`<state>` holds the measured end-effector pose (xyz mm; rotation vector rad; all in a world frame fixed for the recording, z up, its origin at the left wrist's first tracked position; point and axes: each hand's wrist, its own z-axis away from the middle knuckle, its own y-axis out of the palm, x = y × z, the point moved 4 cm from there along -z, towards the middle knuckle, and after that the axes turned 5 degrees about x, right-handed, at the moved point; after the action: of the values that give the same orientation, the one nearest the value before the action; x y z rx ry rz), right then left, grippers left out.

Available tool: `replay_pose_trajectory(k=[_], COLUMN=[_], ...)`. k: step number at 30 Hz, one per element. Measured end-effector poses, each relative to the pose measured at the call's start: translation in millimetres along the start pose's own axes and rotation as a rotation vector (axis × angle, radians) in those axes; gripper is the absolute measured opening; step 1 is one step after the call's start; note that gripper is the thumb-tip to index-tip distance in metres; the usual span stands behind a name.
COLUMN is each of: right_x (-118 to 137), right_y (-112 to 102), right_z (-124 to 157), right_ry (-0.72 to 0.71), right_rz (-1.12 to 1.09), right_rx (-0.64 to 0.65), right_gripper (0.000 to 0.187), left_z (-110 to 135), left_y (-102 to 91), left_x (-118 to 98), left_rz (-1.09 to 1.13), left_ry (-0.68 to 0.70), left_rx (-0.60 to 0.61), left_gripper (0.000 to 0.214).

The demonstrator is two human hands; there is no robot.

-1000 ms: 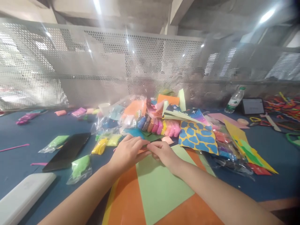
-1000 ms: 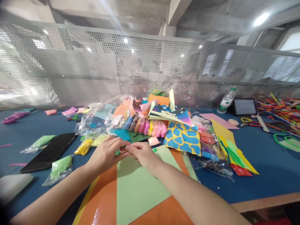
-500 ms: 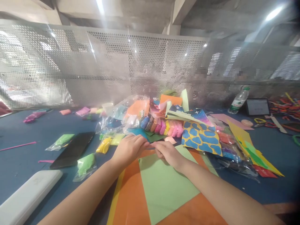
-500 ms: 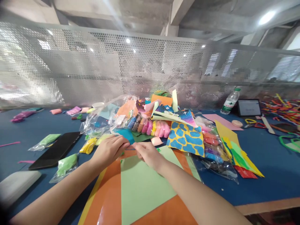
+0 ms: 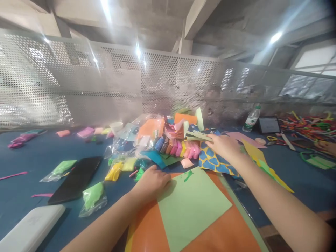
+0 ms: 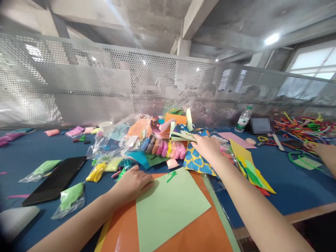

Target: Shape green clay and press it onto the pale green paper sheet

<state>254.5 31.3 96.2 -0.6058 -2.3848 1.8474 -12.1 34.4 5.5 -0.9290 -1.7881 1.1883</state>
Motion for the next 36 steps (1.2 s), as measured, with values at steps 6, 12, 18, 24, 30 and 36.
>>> replay_pose_trajectory(k=[6,12,18,24,30,36], right_x=[-35,-35,-38,-37,-14,-10], right_y=[-8,-11,-12,-14,-1,-1], right_z=[-13,-8,-7,-11,-12,-13], right_ry=[0.176,0.018,-0.044,0.151,0.070,0.071], right_rz=[-0.092,-0.041,0.000,-0.143,-0.210,-0.313], right_rx=[-0.098,-0.321,-0.522,-0.366,-0.185,-0.103], right_gripper=[0.035,0.030,0.034,0.031,0.036,0.039], left_z=[1,1,1,1,1,2], left_y=[2.3,2.7,0.7,-0.5,0.8,-0.5], left_x=[5,7,7,7,7,6], left_rz=[0.013,0.031,0.020,0.028,0.034,0.017], left_ry=[-0.009,-0.018,-0.031,-0.022,-0.029,-0.050], left_rx=[0.026,0.030,0.062,0.049,0.039,0.043], left_gripper=[0.027,0.031,0.030,0.030,0.031,0.029])
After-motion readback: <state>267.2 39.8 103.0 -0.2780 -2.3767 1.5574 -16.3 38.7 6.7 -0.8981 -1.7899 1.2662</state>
